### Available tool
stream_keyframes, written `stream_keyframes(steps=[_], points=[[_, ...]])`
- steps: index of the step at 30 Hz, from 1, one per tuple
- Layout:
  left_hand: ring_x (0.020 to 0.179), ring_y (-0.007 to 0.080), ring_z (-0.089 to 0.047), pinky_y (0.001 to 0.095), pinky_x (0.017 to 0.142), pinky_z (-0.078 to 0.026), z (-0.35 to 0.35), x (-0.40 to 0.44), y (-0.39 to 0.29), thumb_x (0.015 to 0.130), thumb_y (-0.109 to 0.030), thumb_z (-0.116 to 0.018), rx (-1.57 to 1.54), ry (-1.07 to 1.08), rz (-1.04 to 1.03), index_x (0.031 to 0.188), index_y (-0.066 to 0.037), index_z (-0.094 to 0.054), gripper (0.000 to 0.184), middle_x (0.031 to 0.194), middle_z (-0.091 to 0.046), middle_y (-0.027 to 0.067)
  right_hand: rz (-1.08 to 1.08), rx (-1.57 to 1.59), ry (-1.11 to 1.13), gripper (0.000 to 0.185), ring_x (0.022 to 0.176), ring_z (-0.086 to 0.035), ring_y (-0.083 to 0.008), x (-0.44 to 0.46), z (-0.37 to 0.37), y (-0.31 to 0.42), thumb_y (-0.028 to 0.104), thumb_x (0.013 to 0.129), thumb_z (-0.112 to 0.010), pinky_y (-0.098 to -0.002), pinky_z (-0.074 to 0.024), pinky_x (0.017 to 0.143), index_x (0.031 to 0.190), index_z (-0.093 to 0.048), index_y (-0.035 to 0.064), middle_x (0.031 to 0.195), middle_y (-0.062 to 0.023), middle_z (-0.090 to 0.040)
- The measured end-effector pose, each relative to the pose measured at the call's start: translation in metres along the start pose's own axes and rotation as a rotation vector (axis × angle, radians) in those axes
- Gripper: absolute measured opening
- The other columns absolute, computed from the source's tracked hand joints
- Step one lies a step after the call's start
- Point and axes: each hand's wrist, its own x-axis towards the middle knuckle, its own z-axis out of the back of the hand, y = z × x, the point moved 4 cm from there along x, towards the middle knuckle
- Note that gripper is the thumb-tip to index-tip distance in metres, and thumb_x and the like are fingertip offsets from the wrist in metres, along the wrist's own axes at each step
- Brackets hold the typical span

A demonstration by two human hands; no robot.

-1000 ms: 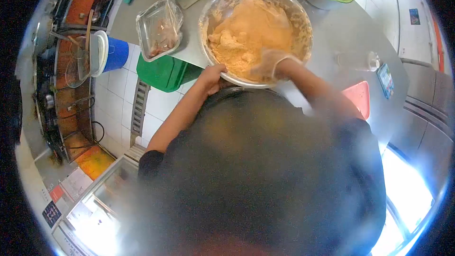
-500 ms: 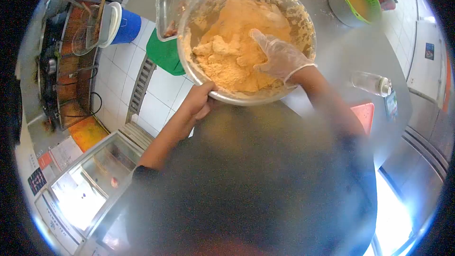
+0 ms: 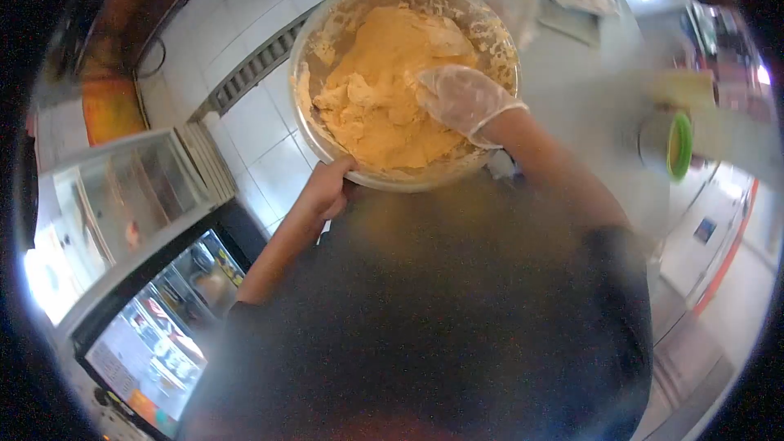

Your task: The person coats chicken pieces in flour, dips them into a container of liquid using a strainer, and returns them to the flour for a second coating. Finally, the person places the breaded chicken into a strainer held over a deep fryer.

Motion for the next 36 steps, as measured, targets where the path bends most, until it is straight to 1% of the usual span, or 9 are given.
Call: stream_keyframes(steps=[4,8,11,16,19,26,31,34,36], points=[[0.102,0.0328,-0.068,0.041,0.08,-0.063,0.011,0.026,-0.007,0.091,-0.004,-0.048,-0.11,-0.02,-0.056,0.134,0.009,-0.043,0.046,0.125,-0.059,0.024,-0.213,-0.247,0.401,0.032,0.099,-0.066,-0.036,0.051,-0.051,-0.023,0.029,0.094,-0.052,-0.0446,-0.0533,0.083,0.111,-0.061,0.0041,0.105,-0.0233,-0.067],[0.107,0.033,-0.067,0.041,0.081,-0.064,0.06,0.081,0.01,0.093,-0.005,-0.046,-0.197,0.062,-0.199,0.137,0.006,-0.041,0.046,0.129,-0.058,0.0237,0.172,-0.074,0.236,0.04,0.103,-0.065,-0.0375,0.111,-0.125,-0.04,0.031,0.092,-0.054,-0.0473,-0.0508,0.09,0.123,-0.061,0.0079,0.112,-0.0218,-0.067],[0.111,0.0329,-0.066,0.0422,0.08,-0.064,0.109,0.144,0.009,0.094,-0.005,-0.044,-0.374,0.129,-0.194,0.14,0.003,-0.038,0.047,0.132,-0.057,0.0217,-0.005,-0.144,0.571,0.041,0.105,-0.065,-0.0373,0.174,-0.056,0.033,0.035,0.09,-0.056,-0.0474,-0.0496,0.094,0.122,-0.062,0.0098,0.115,-0.0202,-0.067],[0.113,0.0328,-0.065,0.0451,0.079,-0.064,0.165,0.146,-0.052,0.095,-0.004,-0.042,-0.399,0.035,-0.172,0.145,0.001,-0.031,0.052,0.132,-0.057,0.0227,0.075,-0.126,0.15,0.038,0.104,-0.066,-0.0366,0.249,-0.092,0.033,0.033,0.088,-0.058,-0.0461,-0.0514,0.091,0.116,-0.064,0.0092,0.114,-0.02,-0.068],[0.113,0.0335,-0.066,0.0436,0.081,-0.064,0.194,0.139,-0.089,0.094,-0.003,-0.042,-0.516,-0.015,-0.267,0.144,0.006,-0.032,0.051,0.13,-0.057,0.0261,-0.088,-0.103,0.532,0.036,0.106,-0.066,-0.0363,0.308,-0.06,0.075,0.031,0.087,-0.058,-0.0449,-0.0522,0.091,0.114,-0.067,0.0077,0.113,-0.0191,-0.069],[0.109,0.0345,-0.067,0.04,0.085,-0.063,0.28,0.169,-0.181,0.094,-0.004,-0.041,-0.337,0.03,-0.194,0.137,0.012,-0.038,0.047,0.131,-0.056,0.0275,0.232,-0.18,0.38,0.027,0.102,-0.068,-0.0352,0.457,-0.025,0.083,0.029,0.087,-0.058,-0.0451,-0.0534,0.088,0.098,-0.071,0.007,0.105,-0.0187,-0.071],[0.102,0.0306,-0.069,0.0394,0.087,-0.062,0.335,0.191,-0.243,0.093,-0.005,-0.04,-0.671,-0.04,-0.268,0.136,0.012,-0.039,0.046,0.13,-0.057,0.0259,0.529,-0.165,0.315,0.03,0.097,-0.068,-0.0347,0.579,-0.001,0.092,0.033,0.089,-0.058,-0.0454,-0.054,0.084,0.099,-0.07,0.0079,0.101,-0.0154,-0.07],[0.106,0.0307,-0.068,0.0403,0.09,-0.061,0.371,0.192,-0.299,0.092,-0.004,-0.04,-0.683,-0.057,-0.354,0.134,0.012,-0.04,0.045,0.128,-0.059,0.0241,0.486,-0.118,0.195,0.026,0.098,-0.067,-0.0346,0.621,0.065,0.133,0.03,0.089,-0.058,-0.0446,-0.0542,0.082,0.1,-0.069,0.0084,0.102,-0.0134,-0.07],[0.109,0.0309,-0.067,0.0404,0.09,-0.06,0.404,0.201,-0.326,0.092,-0.004,-0.04,-0.698,-0.114,-0.313,0.134,0.011,-0.041,0.044,0.127,-0.06,0.0224,0.401,-0.007,0.143,0.024,0.099,-0.066,-0.0344,0.687,-0.003,0.098,0.027,0.091,-0.055,-0.0445,-0.0541,0.081,0.1,-0.068,0.0088,0.102,-0.0144,-0.069]])
